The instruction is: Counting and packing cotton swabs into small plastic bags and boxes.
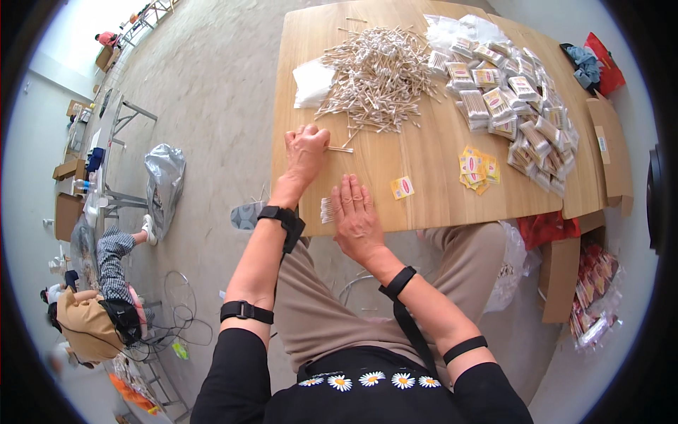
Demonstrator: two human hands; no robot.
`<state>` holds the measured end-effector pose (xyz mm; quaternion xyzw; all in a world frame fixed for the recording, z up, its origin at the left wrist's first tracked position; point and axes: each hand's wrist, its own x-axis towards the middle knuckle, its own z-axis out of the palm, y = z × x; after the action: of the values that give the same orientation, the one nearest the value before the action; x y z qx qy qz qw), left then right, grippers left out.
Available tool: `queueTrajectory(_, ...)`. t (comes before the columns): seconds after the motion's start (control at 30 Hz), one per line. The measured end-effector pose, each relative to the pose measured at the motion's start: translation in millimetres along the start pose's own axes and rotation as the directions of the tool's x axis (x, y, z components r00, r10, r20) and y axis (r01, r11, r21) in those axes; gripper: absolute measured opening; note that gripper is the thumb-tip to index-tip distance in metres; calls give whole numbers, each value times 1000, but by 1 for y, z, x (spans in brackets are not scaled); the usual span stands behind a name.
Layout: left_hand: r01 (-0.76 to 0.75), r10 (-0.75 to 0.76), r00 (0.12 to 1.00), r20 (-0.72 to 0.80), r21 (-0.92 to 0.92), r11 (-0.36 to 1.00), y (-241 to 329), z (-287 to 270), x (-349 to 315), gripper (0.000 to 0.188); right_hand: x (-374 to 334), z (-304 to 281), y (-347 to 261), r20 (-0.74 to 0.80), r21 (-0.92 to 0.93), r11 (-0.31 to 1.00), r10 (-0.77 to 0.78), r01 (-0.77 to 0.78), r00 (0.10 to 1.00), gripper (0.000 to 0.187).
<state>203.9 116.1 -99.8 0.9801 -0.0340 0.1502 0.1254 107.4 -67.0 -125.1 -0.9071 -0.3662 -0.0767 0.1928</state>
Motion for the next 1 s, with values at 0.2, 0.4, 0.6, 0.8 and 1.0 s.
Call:
queueTrajectory(0.2, -155, 153, 988, -32, -77, 985, 14, 18, 34, 5, 0, -3, 1, 30, -9, 1000, 8, -8, 1000, 61)
queueTrajectory(0.4, -77, 73, 996, -56, -68, 995, 39, 34, 52, 1, 2, -5, 1, 53, -11, 1000, 2, -1, 999, 63)
queueTrajectory(0.6, -85, 80, 994, -80, -61, 995, 60, 31, 48, 6, 2, -5, 3, 37, 10, 1000, -1, 1, 999, 65)
queueTrajectory(0.8, -390, 391, 920, -7, -97, 916, 116, 43, 41, 16, -8, 12, 5, 22, 99, 995, -3, 1, 1000, 68)
queueTrajectory(1.0, -345, 344, 937, 56, 14, 939, 100, 33, 39, 23, -7, 2, 1, 92, 41, 999, 4, -8, 996, 57)
